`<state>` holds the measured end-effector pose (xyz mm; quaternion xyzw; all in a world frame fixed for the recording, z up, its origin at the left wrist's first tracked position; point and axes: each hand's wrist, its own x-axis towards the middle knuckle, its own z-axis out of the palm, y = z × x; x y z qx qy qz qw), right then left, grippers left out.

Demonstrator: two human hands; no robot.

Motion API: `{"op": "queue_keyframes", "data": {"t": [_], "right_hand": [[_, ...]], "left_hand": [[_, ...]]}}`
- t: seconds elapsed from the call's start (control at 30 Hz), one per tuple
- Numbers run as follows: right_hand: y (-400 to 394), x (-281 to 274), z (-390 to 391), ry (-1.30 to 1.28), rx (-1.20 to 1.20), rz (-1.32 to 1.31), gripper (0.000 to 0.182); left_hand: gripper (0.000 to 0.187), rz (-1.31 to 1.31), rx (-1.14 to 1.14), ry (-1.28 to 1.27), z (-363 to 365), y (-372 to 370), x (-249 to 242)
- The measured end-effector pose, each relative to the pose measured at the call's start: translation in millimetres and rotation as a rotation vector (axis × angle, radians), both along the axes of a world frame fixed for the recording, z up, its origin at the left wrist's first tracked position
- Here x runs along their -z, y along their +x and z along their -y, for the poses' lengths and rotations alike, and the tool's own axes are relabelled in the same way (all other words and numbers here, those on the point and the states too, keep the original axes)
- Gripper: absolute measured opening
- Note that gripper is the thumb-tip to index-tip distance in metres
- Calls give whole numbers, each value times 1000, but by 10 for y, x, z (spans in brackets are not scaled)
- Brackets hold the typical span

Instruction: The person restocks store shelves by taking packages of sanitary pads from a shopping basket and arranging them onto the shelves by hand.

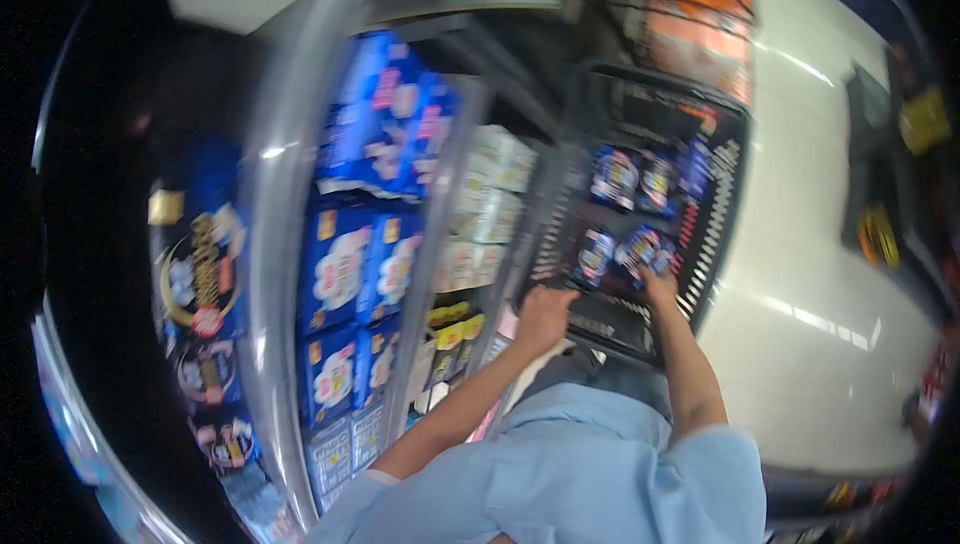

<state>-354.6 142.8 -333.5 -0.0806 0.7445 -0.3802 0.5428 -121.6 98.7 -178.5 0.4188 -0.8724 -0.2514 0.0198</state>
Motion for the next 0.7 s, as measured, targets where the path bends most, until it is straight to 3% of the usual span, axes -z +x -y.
{"op": "queue_keyframes", "data": {"t": [0.07,0.1,0.17,0.2,0.27,0.3,0.33,0.37,0.4,0.43,0.5,0.6,0.63,0.67,0.7], "right_hand": [[131,-327,-4,-91,137,233,30],[77,-190,-55,114,11,201,26],[27,302,-277,165,-186,230,31],[-35,703,-375,168,-231,104,35],[-81,1083,-349,18,-588,-193,41],[-9,575,-234,49,-674,-356,37],[57,75,-80,98,-949,-614,39],[114,-348,47,207,-1082,-652,44],[69,-226,110,185,-1131,-680,48],[86,-521,191,209,-1107,-727,46],[67,-570,429,162,-1123,-816,45],[153,-1104,801,-279,-1093,-591,48],[266,-1341,946,-399,-1011,-447,40],[483,-1804,1012,-646,-849,-217,18],[688,-2423,1040,-744,-820,-158,19]], "left_hand": [[39,-5,-9,-46,-28,35,48],[40,-29,2,-128,-60,80,77],[42,-50,-61,-164,-121,141,37],[44,-62,-82,-146,-148,175,-21],[47,-87,-111,-112,-225,226,-166],[49,-96,-120,-96,-282,251,-232],[49,-133,-163,-76,-353,277,-284],[50,-173,-203,-58,-417,308,-341],[48,-220,-257,-54,-486,342,-431],[46,-268,-312,-50,-525,384,-554],[45,-376,-412,-135,-565,485,-828],[39,-513,-552,-269,-725,685,-1358],[37,-557,-592,-319,-743,773,-1594],[34,-572,-621,-414,-787,855,-1841],[32,-586,-649,-506,-832,944,-2097]]}}
